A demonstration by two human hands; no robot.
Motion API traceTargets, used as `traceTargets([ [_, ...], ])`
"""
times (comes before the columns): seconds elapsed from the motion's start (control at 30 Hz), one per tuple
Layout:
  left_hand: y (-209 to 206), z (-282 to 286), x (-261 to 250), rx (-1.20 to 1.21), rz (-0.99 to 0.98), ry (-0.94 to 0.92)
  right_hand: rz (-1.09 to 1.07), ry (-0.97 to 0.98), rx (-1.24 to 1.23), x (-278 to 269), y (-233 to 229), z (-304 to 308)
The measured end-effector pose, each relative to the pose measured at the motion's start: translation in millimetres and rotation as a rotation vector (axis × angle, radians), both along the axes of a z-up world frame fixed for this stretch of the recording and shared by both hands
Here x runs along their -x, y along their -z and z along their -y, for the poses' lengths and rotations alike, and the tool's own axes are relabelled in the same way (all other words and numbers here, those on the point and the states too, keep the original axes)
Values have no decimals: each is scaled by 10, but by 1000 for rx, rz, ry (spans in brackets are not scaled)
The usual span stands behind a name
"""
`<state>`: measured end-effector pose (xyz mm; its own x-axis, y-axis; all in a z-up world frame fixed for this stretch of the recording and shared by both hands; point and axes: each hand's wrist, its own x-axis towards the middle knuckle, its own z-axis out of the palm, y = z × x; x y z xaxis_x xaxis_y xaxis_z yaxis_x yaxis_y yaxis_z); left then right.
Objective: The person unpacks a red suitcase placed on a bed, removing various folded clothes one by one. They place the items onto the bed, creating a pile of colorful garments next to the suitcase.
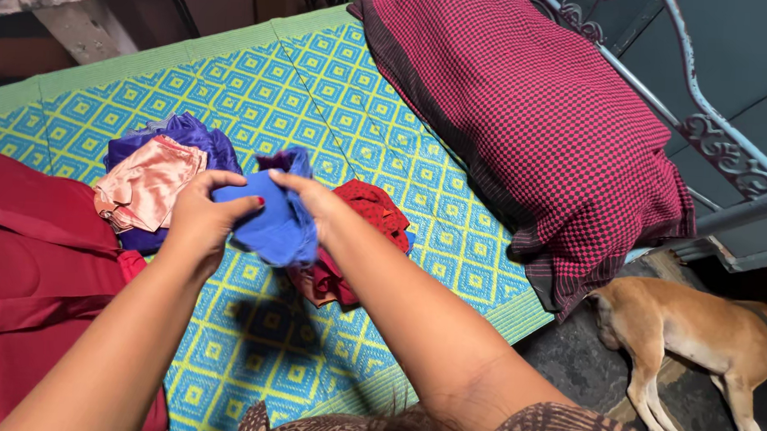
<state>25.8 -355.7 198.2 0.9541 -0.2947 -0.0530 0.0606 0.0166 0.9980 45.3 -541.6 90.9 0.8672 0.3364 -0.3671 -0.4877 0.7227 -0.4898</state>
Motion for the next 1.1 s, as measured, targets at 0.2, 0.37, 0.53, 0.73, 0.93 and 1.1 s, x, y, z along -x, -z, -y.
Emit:
traceTargets([
  [0.2,-102,93,-5,-55,-4,46,-64,470,408,-259,-131,474],
  [0.37,-106,16,-5,-235,87,63,205,580,485,-353,-158,829],
  [0.53,4,-111,-81,-269,99,76,279,600,905,-182,378,1132],
  [0.73,123,-235,-163,-317,32,29,-316,-376,1853,505,580,1005],
  [0.93,463,-206,-318,-434,54,25,-142,-685,1955,635,413,575],
  [1.1,719,-237,-463,-499,195,37,-160,-849,1925,604,449,564],
])
